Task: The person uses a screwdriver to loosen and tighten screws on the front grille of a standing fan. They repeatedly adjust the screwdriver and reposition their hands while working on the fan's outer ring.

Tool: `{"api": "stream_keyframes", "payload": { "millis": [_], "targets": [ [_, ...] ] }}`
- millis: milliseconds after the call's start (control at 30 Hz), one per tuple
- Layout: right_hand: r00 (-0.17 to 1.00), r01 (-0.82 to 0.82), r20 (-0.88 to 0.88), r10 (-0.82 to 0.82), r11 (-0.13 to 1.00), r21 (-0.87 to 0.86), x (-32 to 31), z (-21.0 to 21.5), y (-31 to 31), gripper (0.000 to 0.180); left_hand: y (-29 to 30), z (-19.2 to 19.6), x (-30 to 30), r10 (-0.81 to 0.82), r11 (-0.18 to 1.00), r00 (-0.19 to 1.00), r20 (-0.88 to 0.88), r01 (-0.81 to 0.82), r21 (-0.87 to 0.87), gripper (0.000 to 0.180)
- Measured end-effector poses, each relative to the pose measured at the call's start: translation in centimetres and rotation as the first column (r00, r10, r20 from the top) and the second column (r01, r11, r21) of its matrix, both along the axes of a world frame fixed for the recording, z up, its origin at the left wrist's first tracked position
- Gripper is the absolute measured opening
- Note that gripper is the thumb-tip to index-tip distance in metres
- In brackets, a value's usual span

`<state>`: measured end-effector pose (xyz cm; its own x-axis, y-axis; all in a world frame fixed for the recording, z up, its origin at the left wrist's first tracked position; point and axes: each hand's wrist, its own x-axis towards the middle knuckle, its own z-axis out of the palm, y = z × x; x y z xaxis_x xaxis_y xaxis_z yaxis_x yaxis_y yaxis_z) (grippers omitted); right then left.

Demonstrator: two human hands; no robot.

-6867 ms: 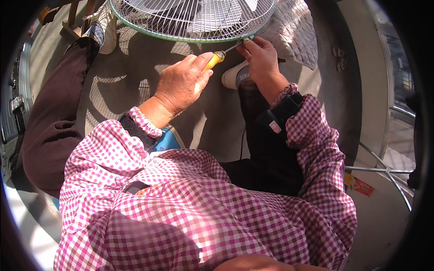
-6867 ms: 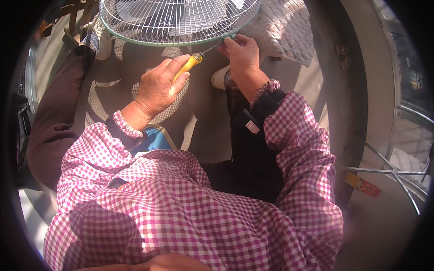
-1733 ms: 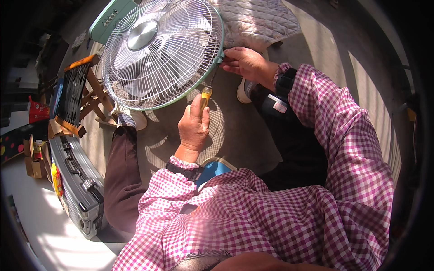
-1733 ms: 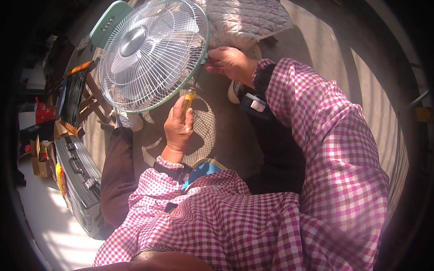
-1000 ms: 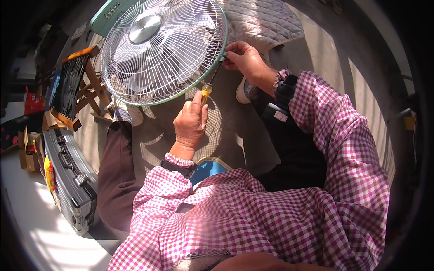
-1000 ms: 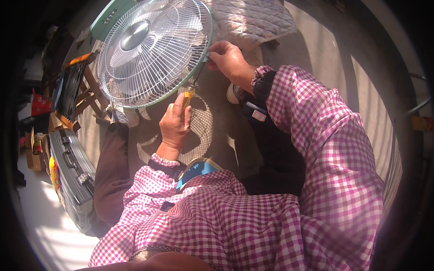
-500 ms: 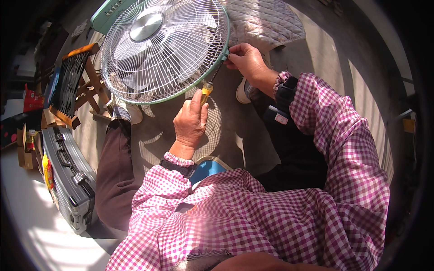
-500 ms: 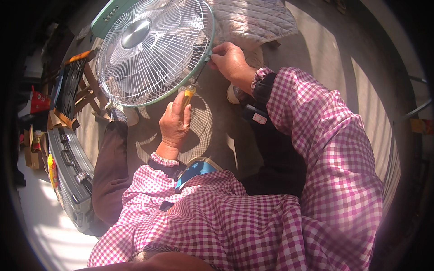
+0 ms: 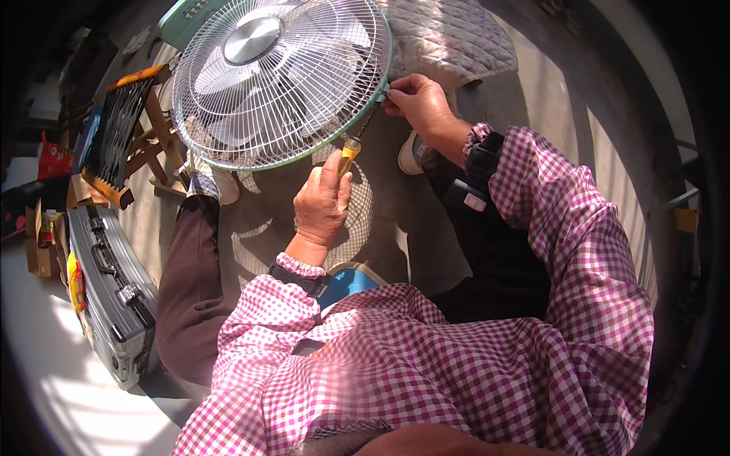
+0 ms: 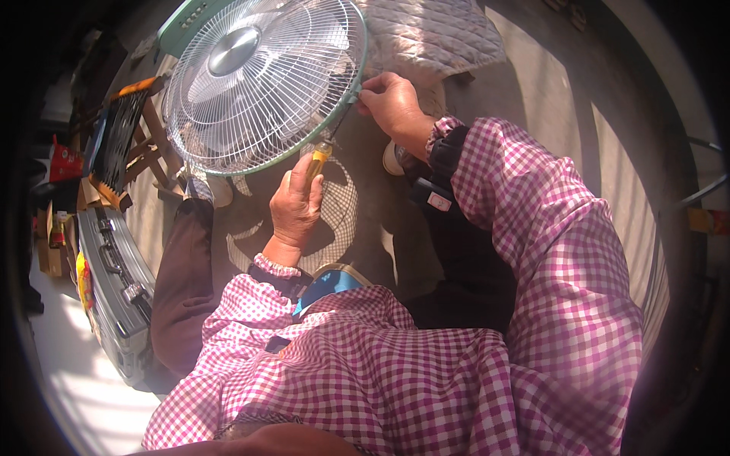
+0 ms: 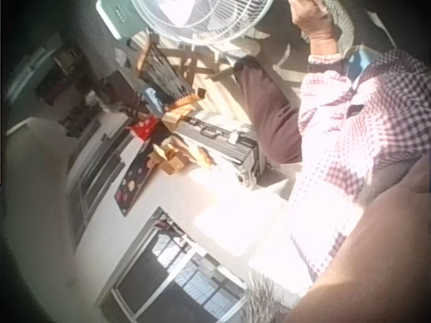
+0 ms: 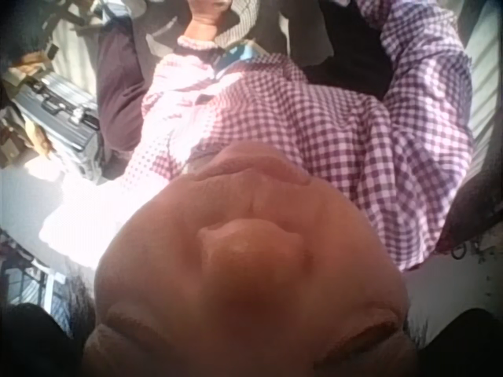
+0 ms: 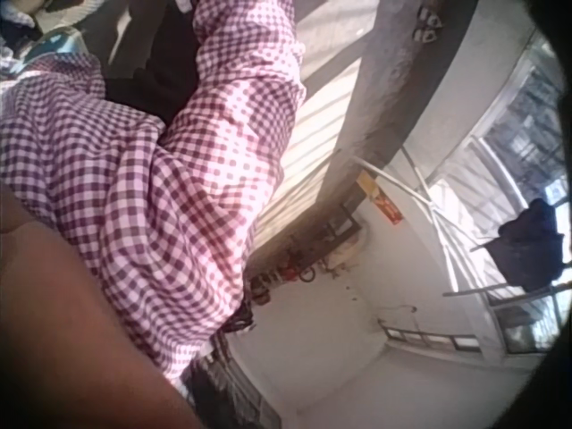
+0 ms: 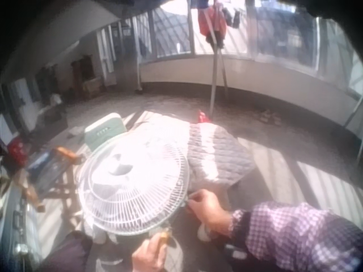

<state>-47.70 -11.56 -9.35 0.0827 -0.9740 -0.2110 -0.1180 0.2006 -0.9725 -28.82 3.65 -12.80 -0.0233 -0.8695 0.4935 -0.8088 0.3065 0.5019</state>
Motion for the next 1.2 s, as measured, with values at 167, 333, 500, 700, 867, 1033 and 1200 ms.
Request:
{"api": "stream_keyframes", "payload": {
  "millis": [167,333,500,700,867,1033,1200],
  "targets": [
    [1.0,-0.007,0.003,0.007,1.0,0.009,0.0,-0.1,0.0,0.012,0.1,-0.3,-0.2,-0.004,1.0,0.997,-0.079,0.005,0.012,0.044],
    [0.994,-0.11,-0.005,0.11,0.994,-0.025,-0.4,-0.5,-0.5,0.011,0.3,-0.7,-0.5,-0.003,1.0,0.991,-0.131,0.005,0.015,0.044],
    [0.987,-0.159,-0.021,0.158,0.984,-0.076,-0.6,-0.6,-0.4,0.013,0.1,-1.1,-1.2,-0.046,0.997,0.916,-0.399,0.065,0.034,0.039],
    [0.988,-0.152,-0.026,0.15,0.986,-0.071,-0.6,-0.1,0.0,0.02,-0.1,-0.6,-0.3,-0.003,0.983,0.883,-0.47,0.088,0.16,0.043],
    [0.995,-0.103,0.019,0.103,0.995,-0.012,0.1,-0.2,0.4,0.03,-0.1,0.3,0.0,0.026,0.996,0.97,0.24,-0.004,-0.089,0.053],
    [0.994,-0.021,0.111,0.013,0.997,0.076,0.7,-0.5,0.2,0.035,0.0,1.6,-0.4,0.004,0.948,0.734,-0.68,0.215,0.237,0.041],
    [0.996,-0.032,0.08,0.028,0.998,0.047,0.7,-0.5,0.2,0.035,0.4,1.8,-0.4,0.249,0.849,0.063,-0.966,0.467,0.249,0.038]
  ]
}}
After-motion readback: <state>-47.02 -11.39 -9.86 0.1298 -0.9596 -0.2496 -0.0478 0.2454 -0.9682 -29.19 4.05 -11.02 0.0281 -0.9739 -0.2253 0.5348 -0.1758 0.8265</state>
